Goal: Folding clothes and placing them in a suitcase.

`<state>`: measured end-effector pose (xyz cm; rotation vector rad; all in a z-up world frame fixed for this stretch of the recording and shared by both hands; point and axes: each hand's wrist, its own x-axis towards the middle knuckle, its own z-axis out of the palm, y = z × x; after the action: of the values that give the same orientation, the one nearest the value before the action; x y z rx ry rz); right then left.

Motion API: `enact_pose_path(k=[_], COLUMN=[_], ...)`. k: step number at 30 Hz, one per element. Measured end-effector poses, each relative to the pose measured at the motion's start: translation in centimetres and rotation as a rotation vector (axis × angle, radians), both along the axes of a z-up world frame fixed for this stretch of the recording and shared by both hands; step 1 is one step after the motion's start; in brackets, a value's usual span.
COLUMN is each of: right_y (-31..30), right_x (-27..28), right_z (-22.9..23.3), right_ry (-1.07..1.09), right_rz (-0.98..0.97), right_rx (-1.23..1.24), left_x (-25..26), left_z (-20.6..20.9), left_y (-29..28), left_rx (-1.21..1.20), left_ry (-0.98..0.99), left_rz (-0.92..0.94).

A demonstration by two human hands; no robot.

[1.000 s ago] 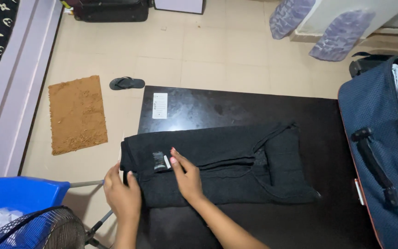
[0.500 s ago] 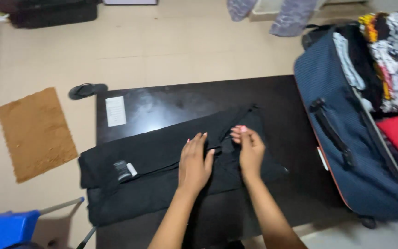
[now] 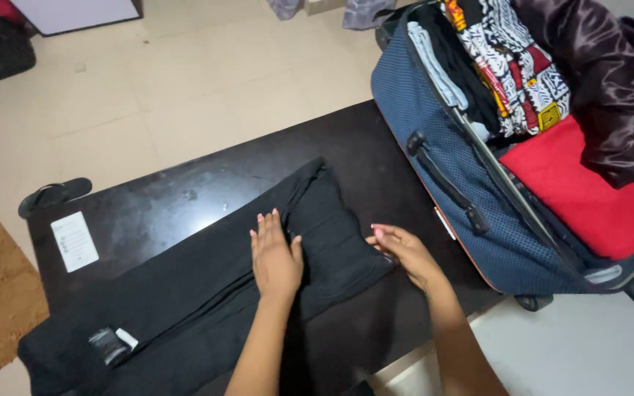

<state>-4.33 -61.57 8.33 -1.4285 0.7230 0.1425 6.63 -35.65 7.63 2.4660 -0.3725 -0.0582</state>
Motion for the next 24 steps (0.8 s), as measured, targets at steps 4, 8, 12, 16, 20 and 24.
enact_pose_path(k=[4,8,12,16,20,24], right_y=[1.7,4.7,6.4,11.5,10.8,10.6], right_x=[-2.6,-6.5,-11.3,-2.0,-0.9,-1.5], right_z=[1.1,-7.1,-21.9,-1.4,-2.9,-3.0], right_ry=[0.089,-0.198,-0.311,-0.334,-0.29,-0.291], right_rz=[0.031,-0.18,-0.564,-0.434,-0.478,-0.451], right_rx=[0.107,0.566,0.861,0.853,0.808,0.798], left_x=[-0.3,0.0,-0.4,-2.0,-3.6,-4.6], left_z=[-0.6,-1.1,-0.4,1.1,2.1,0.5], left_y=[0.7,0.7,0.7,-0.1,-1.3,-1.0], left_rx=[0.026,-0.019,-0.134,-0.125,0.024,0.044], left_ry=[-0.083,-0.14,-0.069,-0.004,-0.036,-0.094], left_rz=[-0.009,0.043,0.094,0.102,0.164,0.16])
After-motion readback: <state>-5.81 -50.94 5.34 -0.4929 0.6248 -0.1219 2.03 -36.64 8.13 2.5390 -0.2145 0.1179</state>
